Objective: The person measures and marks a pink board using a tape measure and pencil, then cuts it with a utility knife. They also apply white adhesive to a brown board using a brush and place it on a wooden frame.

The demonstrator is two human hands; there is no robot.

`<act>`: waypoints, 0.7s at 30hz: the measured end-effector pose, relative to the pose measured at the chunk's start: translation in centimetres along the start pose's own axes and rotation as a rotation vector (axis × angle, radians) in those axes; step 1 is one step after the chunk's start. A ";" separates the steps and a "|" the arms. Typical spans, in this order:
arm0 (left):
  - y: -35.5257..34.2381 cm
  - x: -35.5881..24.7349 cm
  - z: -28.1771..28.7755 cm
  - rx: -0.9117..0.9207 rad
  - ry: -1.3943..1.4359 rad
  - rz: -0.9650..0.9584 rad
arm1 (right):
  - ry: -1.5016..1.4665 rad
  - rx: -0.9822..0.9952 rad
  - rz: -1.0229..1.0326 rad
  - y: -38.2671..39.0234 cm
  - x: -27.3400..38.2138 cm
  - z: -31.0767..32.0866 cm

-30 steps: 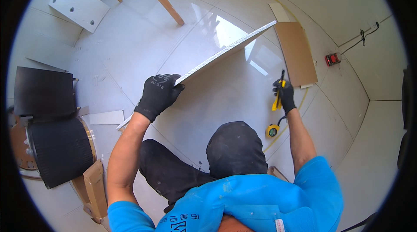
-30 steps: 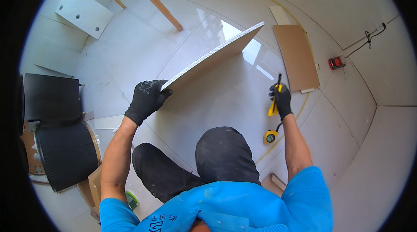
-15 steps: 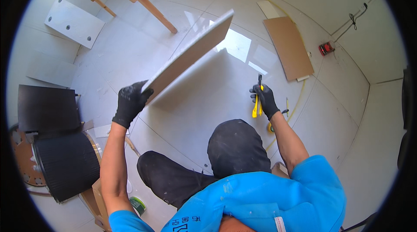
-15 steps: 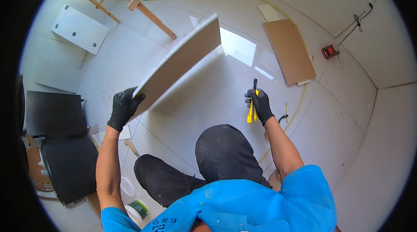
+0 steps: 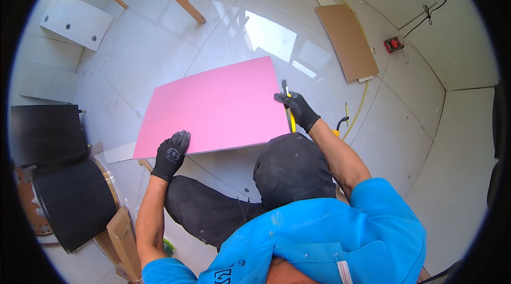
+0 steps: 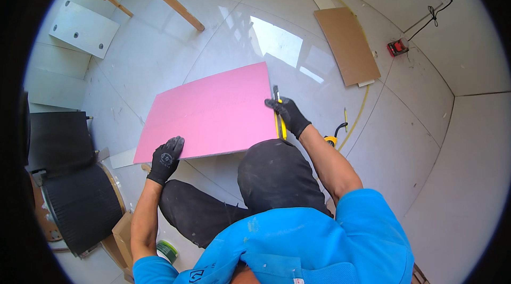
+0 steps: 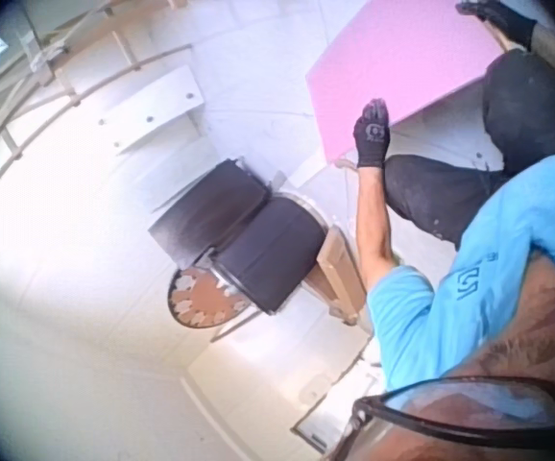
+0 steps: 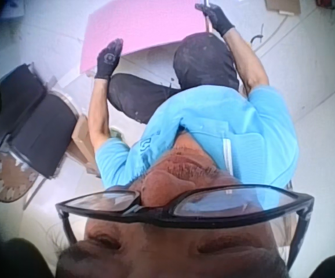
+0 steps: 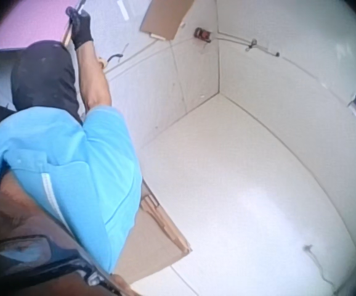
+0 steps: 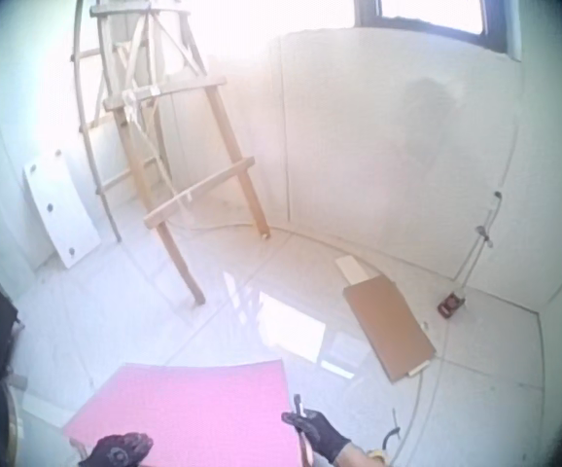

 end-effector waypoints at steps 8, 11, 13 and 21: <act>1.2 2.4 -2.1 -0.045 -0.003 0.126 | -0.025 -0.019 -0.032 0.6 -0.5 -2.6; 0.0 2.0 -0.7 -0.183 -0.026 0.121 | -0.129 -0.011 0.011 -0.7 1.9 -1.7; -1.5 0.6 1.7 -0.225 0.041 0.104 | -0.187 0.037 0.026 -1.3 5.2 -1.5; -6.8 -0.6 12.1 -0.661 0.231 0.097 | -0.372 0.026 0.210 -4.3 15.1 -0.2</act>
Point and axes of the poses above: each hand's wrist, its own y-axis away from the middle knuckle, its own z-axis out of the back of the hand, x = y × z, the point moved 6 cm from there along -y, towards the middle knuckle, and after that the axes turned 11 degrees about y, right-handed, at the moved point
